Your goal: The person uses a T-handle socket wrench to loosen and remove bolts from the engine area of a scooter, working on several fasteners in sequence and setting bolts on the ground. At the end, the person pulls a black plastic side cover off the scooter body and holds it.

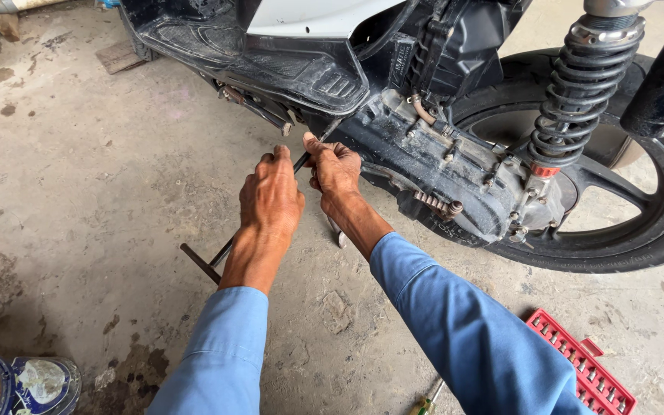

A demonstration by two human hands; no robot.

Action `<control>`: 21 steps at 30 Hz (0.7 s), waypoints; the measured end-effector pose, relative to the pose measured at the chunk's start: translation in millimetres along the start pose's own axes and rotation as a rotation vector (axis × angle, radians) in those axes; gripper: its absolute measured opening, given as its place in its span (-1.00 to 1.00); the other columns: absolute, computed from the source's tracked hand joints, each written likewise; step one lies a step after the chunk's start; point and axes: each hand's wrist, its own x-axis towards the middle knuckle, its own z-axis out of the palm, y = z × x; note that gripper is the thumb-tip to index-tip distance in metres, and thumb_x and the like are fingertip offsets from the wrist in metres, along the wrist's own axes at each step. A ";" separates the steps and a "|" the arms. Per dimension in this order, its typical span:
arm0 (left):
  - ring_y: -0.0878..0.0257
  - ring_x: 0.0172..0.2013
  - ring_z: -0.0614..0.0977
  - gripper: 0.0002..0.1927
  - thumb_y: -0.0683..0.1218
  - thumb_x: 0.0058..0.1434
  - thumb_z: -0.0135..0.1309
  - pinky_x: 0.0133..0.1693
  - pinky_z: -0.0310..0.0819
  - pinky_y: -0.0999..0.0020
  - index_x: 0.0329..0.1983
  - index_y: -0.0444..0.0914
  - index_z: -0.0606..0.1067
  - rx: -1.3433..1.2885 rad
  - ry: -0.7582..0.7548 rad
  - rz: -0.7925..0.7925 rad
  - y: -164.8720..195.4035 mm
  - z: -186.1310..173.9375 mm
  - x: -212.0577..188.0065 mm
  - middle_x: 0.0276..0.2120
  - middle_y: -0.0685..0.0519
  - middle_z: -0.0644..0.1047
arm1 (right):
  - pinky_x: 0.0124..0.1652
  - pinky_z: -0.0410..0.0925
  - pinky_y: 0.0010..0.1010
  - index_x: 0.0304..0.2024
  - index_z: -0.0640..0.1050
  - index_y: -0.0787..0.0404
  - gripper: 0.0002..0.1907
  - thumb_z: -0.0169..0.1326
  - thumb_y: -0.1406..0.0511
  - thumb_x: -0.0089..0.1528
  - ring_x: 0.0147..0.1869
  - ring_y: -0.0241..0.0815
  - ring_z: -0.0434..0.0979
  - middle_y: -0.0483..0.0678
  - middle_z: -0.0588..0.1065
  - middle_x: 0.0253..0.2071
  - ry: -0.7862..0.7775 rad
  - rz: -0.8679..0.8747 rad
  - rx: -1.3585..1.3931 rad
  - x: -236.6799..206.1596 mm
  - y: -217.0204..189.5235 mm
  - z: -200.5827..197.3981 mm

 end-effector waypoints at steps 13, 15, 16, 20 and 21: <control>-0.15 -0.02 0.64 -0.30 -0.24 0.06 0.32 -0.06 0.65 0.13 0.26 -0.35 0.28 0.059 -0.025 0.059 -5.1 1.7 3.1 0.02 -0.26 0.53 | -0.27 0.51 -0.33 0.01 0.37 0.30 -0.55 0.16 0.12 0.27 -0.32 -0.17 0.68 0.08 0.64 -0.31 0.187 -0.729 -0.478 -25.3 -17.0 -19.5; -0.17 -0.04 0.63 -0.27 -0.24 0.03 0.33 -0.10 0.64 0.11 0.25 -0.34 0.26 0.052 -0.013 0.057 -5.8 0.7 2.9 0.01 -0.27 0.51 | -0.20 0.51 -0.30 0.07 0.38 0.24 -0.55 0.15 0.13 0.26 -0.28 -0.15 0.71 0.09 0.67 -0.29 0.158 -0.633 -0.496 -23.5 -19.5 -22.4; -0.19 -0.05 0.63 -0.29 -0.24 0.03 0.34 -0.10 0.62 0.08 0.22 -0.33 0.27 0.042 -0.010 0.046 -8.0 -0.4 2.2 -0.01 -0.27 0.51 | -0.17 0.51 -0.29 0.10 0.38 0.21 -0.54 0.15 0.13 0.26 -0.26 -0.14 0.72 0.10 0.68 -0.28 0.141 -0.585 -0.505 -22.9 -19.9 -22.8; -0.19 -0.09 0.64 -0.39 -0.26 0.06 0.31 -0.11 0.60 0.02 0.14 -0.34 0.29 -0.001 0.022 0.016 -24.5 -6.2 -2.4 -0.10 -0.26 0.54 | -0.16 0.49 -0.27 0.08 0.43 0.25 -0.56 0.22 0.17 0.28 -0.26 -0.11 0.69 0.11 0.66 -0.25 0.160 -0.668 -0.624 -20.6 -19.8 -21.4; -0.17 -0.10 0.65 -0.41 -0.27 0.07 0.29 -0.11 0.61 0.01 0.12 -0.34 0.30 -0.012 0.036 0.010 -28.5 -6.8 -3.1 -0.12 -0.25 0.55 | -0.17 0.48 -0.26 0.08 0.43 0.25 -0.57 0.21 0.18 0.27 -0.29 -0.10 0.68 0.11 0.66 -0.24 0.160 -0.669 -0.632 -20.2 -19.7 -20.9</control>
